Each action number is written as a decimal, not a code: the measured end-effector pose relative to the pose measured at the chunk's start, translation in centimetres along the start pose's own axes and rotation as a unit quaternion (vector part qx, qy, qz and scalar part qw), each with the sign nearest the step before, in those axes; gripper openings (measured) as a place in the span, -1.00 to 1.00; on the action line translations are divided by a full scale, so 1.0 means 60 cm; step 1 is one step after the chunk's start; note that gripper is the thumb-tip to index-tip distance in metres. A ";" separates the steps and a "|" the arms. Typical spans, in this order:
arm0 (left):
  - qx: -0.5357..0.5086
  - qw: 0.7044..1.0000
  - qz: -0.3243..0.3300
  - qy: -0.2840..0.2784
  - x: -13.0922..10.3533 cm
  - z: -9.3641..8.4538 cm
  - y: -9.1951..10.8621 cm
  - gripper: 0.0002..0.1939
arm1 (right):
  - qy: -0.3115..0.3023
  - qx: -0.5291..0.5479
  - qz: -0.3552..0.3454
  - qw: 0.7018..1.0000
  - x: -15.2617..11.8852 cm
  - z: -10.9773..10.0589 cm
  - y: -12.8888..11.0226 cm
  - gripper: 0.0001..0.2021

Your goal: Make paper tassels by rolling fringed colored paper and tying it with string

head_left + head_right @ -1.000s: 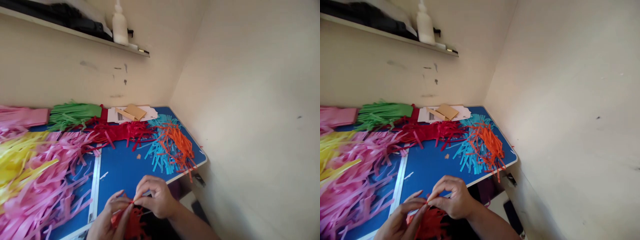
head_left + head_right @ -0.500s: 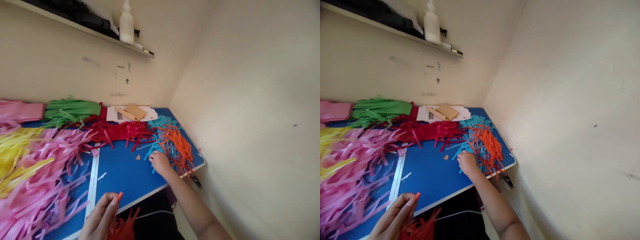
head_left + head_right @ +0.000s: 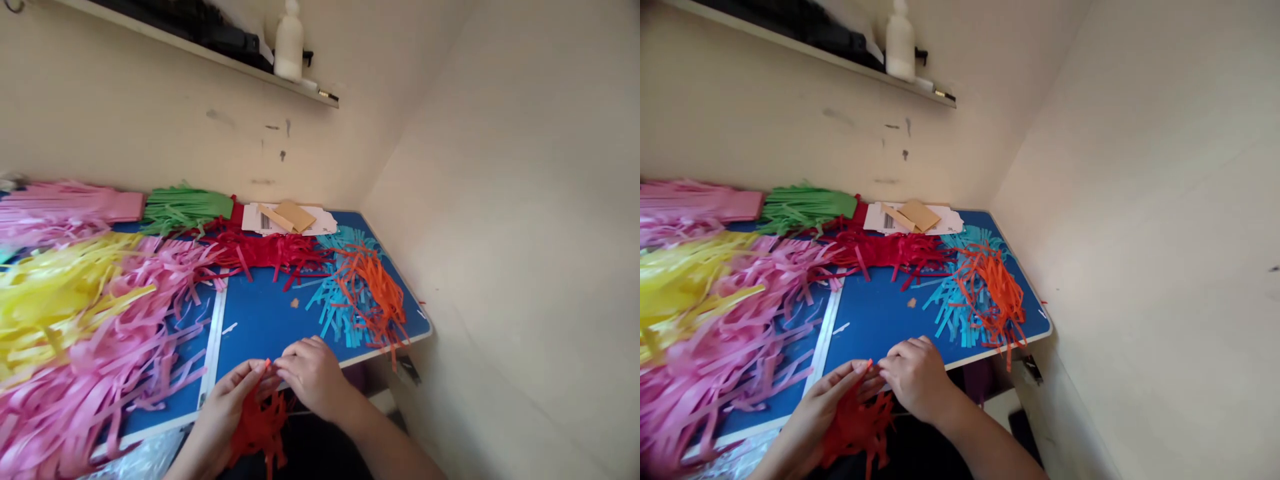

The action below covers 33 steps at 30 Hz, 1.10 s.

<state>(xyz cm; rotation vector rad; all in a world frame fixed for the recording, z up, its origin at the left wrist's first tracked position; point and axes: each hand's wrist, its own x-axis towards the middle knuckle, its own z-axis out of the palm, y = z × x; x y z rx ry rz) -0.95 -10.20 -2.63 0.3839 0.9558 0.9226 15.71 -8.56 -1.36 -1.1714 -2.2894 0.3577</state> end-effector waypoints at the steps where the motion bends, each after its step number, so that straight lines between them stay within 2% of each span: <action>1: 0.000 1.000 -0.001 -0.002 0.000 -0.001 -0.003 -0.60 | -0.024 -0.005 -0.010 1.000 -0.001 -0.003 0.003 -0.89; 4: 0.022 1.000 0.011 -0.018 -0.002 -0.004 -0.011 -0.63 | -0.076 -0.011 -0.024 0.997 0.000 -0.018 0.015 -0.83; 6: 0.041 0.999 0.015 -0.025 -0.007 -0.003 -0.010 -0.63 | -0.078 0.032 -0.013 0.996 0.001 -0.027 0.022 -0.83; 9: 0.072 0.997 0.017 -0.021 -0.017 0.002 -0.002 -0.60 | -0.033 0.198 0.061 0.978 -0.001 -0.033 0.027 -0.86; 11: 0.139 0.988 0.059 -0.011 -0.022 0.006 0.003 -0.59 | 0.010 0.319 0.134 0.938 -0.005 -0.025 0.024 -0.86; 13: 0.236 0.962 0.136 0.022 -0.026 0.011 0.004 -0.60 | 0.053 0.445 0.207 0.870 -0.011 -0.008 0.014 -0.81; 17: 0.362 0.885 0.277 0.095 -0.028 0.019 0.000 -0.68 | 0.157 0.673 0.321 0.648 -0.020 0.038 -0.019 -0.70; 18: 0.376 0.871 0.300 0.102 -0.029 0.020 -0.001 -0.69 | 0.177 0.700 0.335 0.605 -0.020 0.047 -0.028 -0.68; 20: 0.397 0.849 0.331 0.111 -0.030 0.022 -0.002 -0.72 | 0.196 0.729 0.351 0.553 -0.020 0.058 -0.042 -0.66; 22: 0.410 0.836 0.345 0.113 -0.031 0.023 -0.002 -0.73 | 0.197 0.741 0.360 0.532 -0.019 0.063 -0.050 -0.64; 25: 0.414 0.833 0.344 0.124 -0.033 0.026 -0.003 -0.71 | 0.200 0.733 0.372 0.534 -0.019 0.063 -0.055 -0.62; 29: 0.363 0.876 0.297 0.116 -0.034 0.032 -0.006 -0.69 | 0.223 0.706 0.375 0.558 -0.019 0.062 -0.056 -0.64; 31: 0.337 0.897 0.268 0.104 -0.034 0.034 -0.008 -0.68 | 0.224 0.707 0.375 0.556 -0.019 0.063 -0.057 -0.64; 33: 0.330 0.902 0.260 0.099 -0.034 0.034 -0.008 -0.68 | 0.222 0.712 0.376 0.550 -0.020 0.064 -0.057 -0.64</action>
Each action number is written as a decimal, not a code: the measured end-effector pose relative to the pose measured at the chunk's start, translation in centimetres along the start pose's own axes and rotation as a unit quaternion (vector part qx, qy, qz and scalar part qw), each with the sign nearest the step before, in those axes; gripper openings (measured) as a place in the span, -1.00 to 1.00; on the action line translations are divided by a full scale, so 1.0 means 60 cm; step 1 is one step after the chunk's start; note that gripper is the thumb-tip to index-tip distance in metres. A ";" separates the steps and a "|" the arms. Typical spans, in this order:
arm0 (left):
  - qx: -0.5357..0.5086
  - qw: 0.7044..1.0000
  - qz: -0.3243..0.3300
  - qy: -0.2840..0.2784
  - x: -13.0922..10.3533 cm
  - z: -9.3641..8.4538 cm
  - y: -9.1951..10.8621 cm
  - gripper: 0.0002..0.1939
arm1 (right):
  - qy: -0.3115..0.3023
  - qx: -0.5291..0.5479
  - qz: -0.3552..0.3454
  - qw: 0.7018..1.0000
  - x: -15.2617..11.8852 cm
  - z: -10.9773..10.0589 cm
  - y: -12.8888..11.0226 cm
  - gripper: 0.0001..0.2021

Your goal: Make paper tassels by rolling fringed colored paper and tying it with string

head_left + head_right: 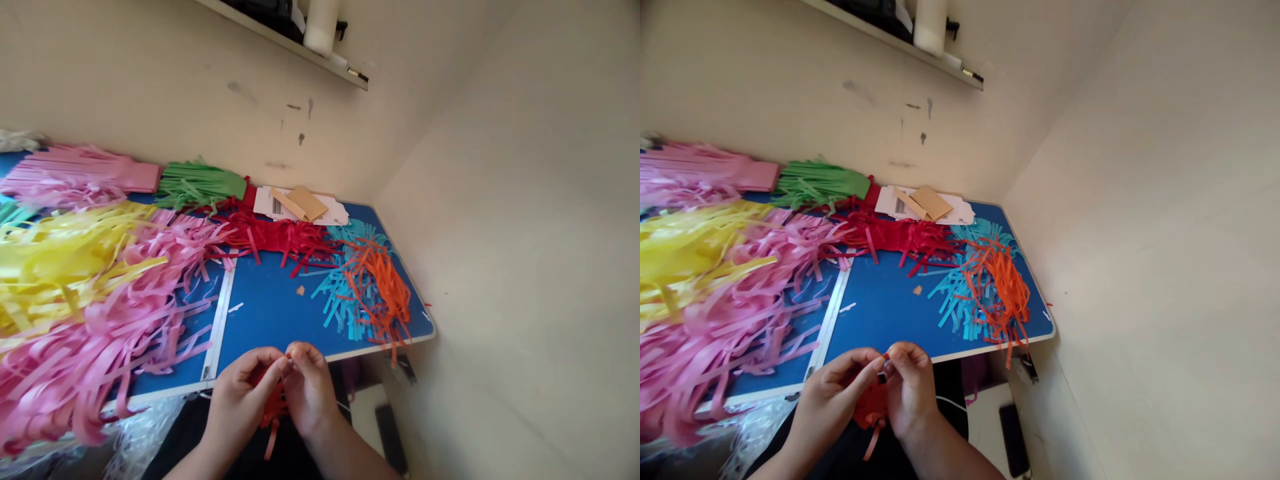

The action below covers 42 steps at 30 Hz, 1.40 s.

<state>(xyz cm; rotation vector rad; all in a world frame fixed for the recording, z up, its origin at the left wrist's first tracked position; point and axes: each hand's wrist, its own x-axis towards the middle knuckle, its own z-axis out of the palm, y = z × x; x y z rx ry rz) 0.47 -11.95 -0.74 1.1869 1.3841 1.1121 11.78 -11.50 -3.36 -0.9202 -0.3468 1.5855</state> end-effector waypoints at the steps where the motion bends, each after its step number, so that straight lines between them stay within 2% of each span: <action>1: 0.001 1.000 0.001 -0.002 0.000 0.000 0.000 -0.68 | -0.002 -0.002 0.001 1.000 0.000 -0.001 0.001 -0.64; 10: 0.063 0.993 0.099 -0.015 0.007 -0.015 -0.001 -0.76 | -0.012 -0.086 -0.035 0.996 -0.001 -0.008 0.000 -0.66; 12: 0.063 0.992 0.104 -0.029 0.005 -0.019 -0.004 -0.78 | -0.016 -0.096 -0.029 0.995 -0.002 -0.012 0.000 -0.65; 14: 0.065 0.993 0.094 -0.037 0.000 -0.020 -0.008 -0.78 | -0.024 -0.113 -0.052 0.992 -0.004 -0.016 0.000 -0.67; 17: 0.064 0.995 0.076 -0.018 -0.006 -0.020 -0.014 -0.76 | -0.047 -0.173 -0.115 0.977 -0.007 -0.022 -0.002 -0.75; 21: 0.122 0.985 0.121 0.005 -0.003 -0.022 -0.019 -0.76 | -0.116 -0.248 -0.152 0.950 -0.006 -0.027 -0.023 -0.86; 23: 0.141 0.979 0.148 -0.001 0.002 -0.025 -0.021 -0.78 | -0.139 -0.276 -0.156 0.938 -0.005 -0.029 -0.036 -0.89; 25: 0.138 0.975 0.170 -0.021 0.005 -0.028 -0.021 -0.80 | -0.135 -0.304 -0.175 0.927 -0.005 -0.033 -0.044 -0.93; 27: 0.132 0.972 0.188 -0.045 0.007 -0.031 -0.018 -0.82 | -0.129 -0.288 -0.191 0.930 -0.004 -0.037 -0.045 -0.96; 33: 0.107 0.964 0.214 -0.118 0.014 -0.032 -0.005 -0.84 | -0.135 -0.132 -0.113 0.975 -0.003 -0.045 -0.028 -0.88; 36: 0.082 0.964 0.204 -0.146 0.018 -0.033 0.003 -0.90 | -0.137 -0.094 -0.075 0.983 -0.008 -0.038 -0.030 -0.79; 40: 0.067 0.958 0.173 -0.219 0.022 -0.040 0.009 -0.87 | -0.165 -0.042 0.031 0.985 -0.015 -0.029 -0.040 -0.69; 42: 0.091 0.956 0.168 -0.221 0.022 -0.044 0.007 -0.83 | -0.169 -0.041 0.022 0.985 -0.013 -0.031 -0.044 -0.68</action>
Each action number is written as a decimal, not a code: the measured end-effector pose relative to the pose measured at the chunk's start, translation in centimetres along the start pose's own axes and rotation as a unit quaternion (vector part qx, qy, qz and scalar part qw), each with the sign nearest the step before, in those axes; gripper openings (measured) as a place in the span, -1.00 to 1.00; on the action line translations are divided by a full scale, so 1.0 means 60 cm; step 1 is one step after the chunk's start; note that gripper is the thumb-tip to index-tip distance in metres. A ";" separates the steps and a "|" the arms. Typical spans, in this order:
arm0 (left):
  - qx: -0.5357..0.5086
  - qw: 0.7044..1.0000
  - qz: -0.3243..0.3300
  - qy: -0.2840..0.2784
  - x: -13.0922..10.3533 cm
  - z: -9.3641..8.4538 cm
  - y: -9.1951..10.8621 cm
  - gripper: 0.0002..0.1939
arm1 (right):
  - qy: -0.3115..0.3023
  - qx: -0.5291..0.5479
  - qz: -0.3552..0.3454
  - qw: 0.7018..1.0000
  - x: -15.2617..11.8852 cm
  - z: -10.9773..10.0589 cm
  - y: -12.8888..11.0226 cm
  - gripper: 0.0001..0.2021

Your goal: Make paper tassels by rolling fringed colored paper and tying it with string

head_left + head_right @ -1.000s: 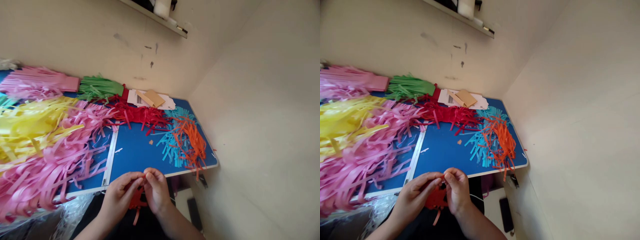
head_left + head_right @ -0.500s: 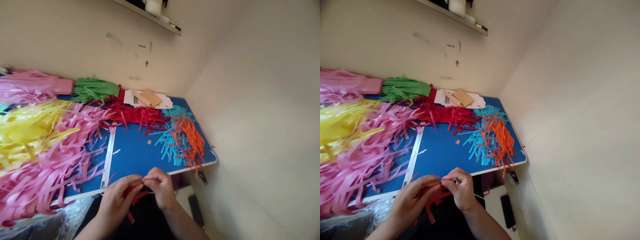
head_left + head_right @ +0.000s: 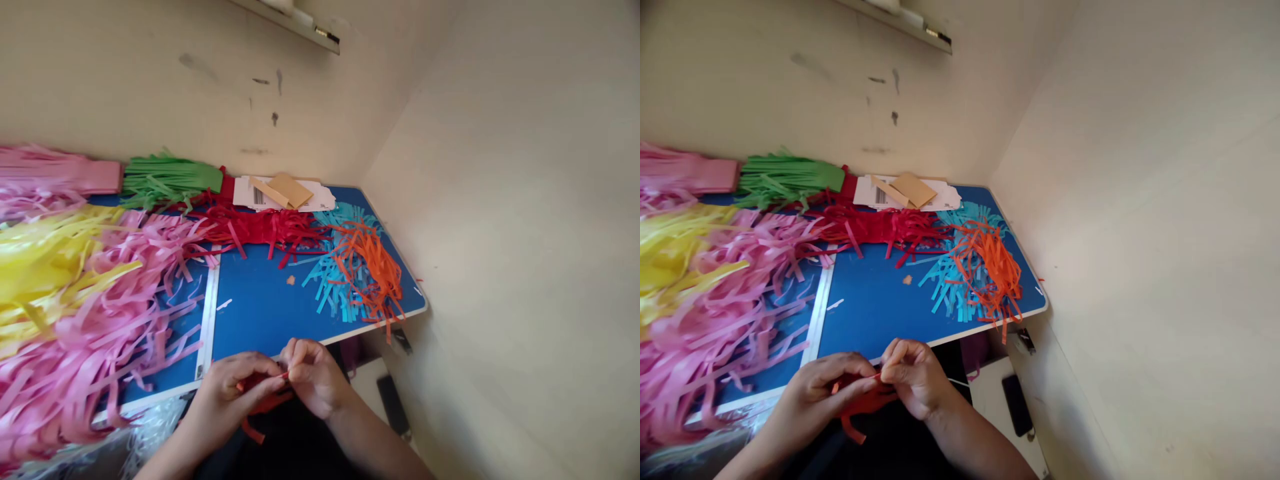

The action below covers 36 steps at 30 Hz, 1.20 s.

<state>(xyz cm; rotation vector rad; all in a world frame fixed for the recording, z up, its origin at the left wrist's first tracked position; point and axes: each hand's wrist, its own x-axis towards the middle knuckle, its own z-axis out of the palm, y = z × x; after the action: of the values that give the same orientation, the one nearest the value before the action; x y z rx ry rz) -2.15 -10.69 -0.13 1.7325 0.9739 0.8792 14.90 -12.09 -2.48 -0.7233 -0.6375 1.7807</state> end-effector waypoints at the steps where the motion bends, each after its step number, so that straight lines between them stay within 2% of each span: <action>1: 0.019 1.000 0.001 0.014 -0.001 0.000 -0.002 -0.83 | 0.005 -0.019 -0.021 1.000 0.001 -0.002 -0.001 -0.70; 3: 0.060 0.996 0.030 0.062 -0.003 0.001 -0.004 -0.85 | 0.015 -0.073 -0.068 0.995 0.002 -0.008 -0.002 -0.78; 5: 0.096 0.985 0.097 0.108 -0.003 0.005 -0.004 -0.88 | 0.014 -0.114 -0.106 0.988 0.002 -0.012 -0.001 -0.85; 9: 0.139 0.956 0.218 0.141 0.000 0.012 0.000 -0.89 | -0.003 -0.119 -0.154 0.981 -0.001 -0.011 0.001 -0.88; 11: 0.149 0.947 0.242 0.148 0.000 0.013 0.000 -0.89 | -0.003 -0.124 -0.168 0.978 -0.003 -0.010 0.002 -0.86; 15: 0.156 0.947 0.244 0.143 -0.003 0.014 -0.007 -0.88 | -0.003 -0.130 -0.181 0.975 -0.006 -0.013 0.004 -0.84; 19: 0.159 0.956 0.216 0.122 0.000 0.019 -0.010 -0.91 | -0.001 -0.184 -0.214 0.959 -0.007 -0.016 -0.001 -0.84; 23: 0.157 0.967 0.169 0.110 0.006 0.030 -0.007 -0.99 | 0.011 -0.301 -0.245 0.921 -0.005 -0.009 -0.014 -0.88; 25: 0.139 0.979 0.118 0.094 0.003 0.034 -0.006 -0.91 | 0.008 -0.346 -0.244 0.906 -0.007 -0.009 -0.022 -0.92; 27: 0.107 0.992 0.024 0.055 -0.006 0.031 -0.005 -0.80 | 0.014 -0.376 -0.231 0.897 -0.016 -0.022 -0.028 -0.96; 29: 0.070 0.994 -0.076 0.023 -0.017 0.021 -0.007 -0.73 | 0.039 -0.415 -0.198 0.887 -0.033 -0.053 -0.027 -0.96; 31: 0.042 0.990 -0.136 0.016 -0.027 0.006 -0.013 -0.70 | 0.070 -0.495 -0.142 0.854 -0.054 -0.099 -0.016 -0.95; 34: 0.022 0.989 -0.146 0.022 -0.030 -0.014 -0.025 -0.66 | 0.099 -0.649 -0.032 0.753 -0.081 -0.170 0.011 -0.96; 35: 0.017 0.990 -0.140 0.023 -0.029 -0.018 -0.028 -0.66 | 0.103 -0.673 -0.005 0.732 -0.086 -0.188 0.019 -0.94; 36: 0.013 0.991 -0.134 0.025 -0.027 -0.022 -0.030 -0.65 | 0.108 -0.676 0.009 0.729 -0.090 -0.200 0.025 -0.94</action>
<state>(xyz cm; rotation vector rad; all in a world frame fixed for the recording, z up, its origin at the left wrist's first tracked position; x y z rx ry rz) -4.37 -11.18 -1.62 1.5613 1.2226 0.7416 24.12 -16.75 -10.73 -1.8484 -1.7828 0.9348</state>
